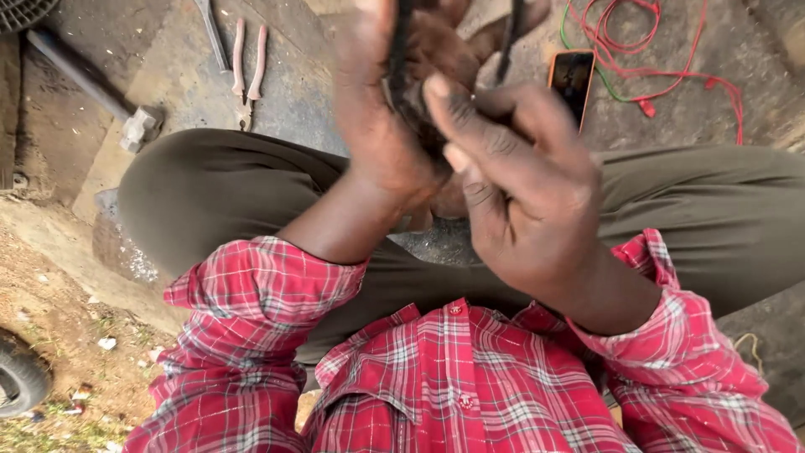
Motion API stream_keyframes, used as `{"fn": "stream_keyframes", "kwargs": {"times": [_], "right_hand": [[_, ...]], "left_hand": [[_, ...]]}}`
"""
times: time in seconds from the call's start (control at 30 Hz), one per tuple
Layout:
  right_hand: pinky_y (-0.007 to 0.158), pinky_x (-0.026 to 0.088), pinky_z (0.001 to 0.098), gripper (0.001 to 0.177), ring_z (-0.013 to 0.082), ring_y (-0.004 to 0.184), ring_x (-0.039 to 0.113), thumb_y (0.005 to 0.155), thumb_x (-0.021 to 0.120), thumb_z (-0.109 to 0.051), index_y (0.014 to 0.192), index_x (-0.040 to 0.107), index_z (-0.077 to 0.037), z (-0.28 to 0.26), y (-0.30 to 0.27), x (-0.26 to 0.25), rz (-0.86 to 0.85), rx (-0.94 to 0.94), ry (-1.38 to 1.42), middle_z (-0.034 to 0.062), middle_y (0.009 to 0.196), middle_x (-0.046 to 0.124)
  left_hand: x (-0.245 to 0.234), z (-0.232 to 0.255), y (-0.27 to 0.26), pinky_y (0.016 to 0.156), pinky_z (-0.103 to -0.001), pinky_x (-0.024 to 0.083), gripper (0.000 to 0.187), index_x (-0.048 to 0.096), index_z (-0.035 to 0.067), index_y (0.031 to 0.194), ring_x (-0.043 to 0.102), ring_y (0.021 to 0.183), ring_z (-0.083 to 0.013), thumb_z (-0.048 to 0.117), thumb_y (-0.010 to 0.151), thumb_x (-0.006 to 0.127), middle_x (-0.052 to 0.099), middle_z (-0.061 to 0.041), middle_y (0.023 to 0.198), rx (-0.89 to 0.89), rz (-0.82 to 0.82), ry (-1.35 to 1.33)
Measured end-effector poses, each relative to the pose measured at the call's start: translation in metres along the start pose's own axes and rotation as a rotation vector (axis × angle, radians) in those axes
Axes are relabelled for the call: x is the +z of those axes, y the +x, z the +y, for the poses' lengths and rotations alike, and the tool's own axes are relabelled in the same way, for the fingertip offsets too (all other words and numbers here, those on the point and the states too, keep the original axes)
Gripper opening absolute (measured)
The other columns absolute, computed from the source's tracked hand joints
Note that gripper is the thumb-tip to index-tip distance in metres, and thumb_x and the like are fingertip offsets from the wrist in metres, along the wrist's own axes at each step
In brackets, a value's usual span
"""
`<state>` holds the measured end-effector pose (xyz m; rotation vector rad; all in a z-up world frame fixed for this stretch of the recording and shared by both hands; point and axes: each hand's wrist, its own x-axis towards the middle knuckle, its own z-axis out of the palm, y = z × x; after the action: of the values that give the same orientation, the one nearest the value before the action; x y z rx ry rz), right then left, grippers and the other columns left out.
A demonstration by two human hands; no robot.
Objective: Using a hacksaw blade to clean and file the notches of a motorcycle clutch plate.
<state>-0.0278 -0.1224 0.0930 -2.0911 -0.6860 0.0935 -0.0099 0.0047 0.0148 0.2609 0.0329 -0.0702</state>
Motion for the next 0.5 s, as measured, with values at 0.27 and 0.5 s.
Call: {"fn": "stream_keyframes", "kwargs": {"times": [0.27,0.5], "right_hand": [[0.080,0.051,0.0271,0.030,0.0187,0.092,0.061,0.114,0.067,0.002,0.142,0.062,-0.006,0.003,-0.001,-0.003,0.039,-0.012,-0.002,0.0128,0.108,0.059],[0.078,0.051,0.0298,0.035,0.0208,0.090,0.061,0.108,0.068,0.000,0.142,0.064,-0.004,0.068,-0.027,-0.020,-0.014,-0.015,-0.007,0.0156,0.110,0.058]], "left_hand": [[0.014,0.007,0.007,0.112,-0.056,0.047,0.039,0.058,0.006,0.119,0.063,0.118,-0.0195,0.037,0.107,0.038,0.067,-0.007,0.112,0.077,0.138,-0.009],[-0.029,0.039,0.000,0.108,-0.047,0.052,0.048,0.061,0.008,0.127,0.066,0.118,-0.0223,0.051,0.115,0.041,0.069,-0.005,0.118,0.176,0.065,0.128]]}}
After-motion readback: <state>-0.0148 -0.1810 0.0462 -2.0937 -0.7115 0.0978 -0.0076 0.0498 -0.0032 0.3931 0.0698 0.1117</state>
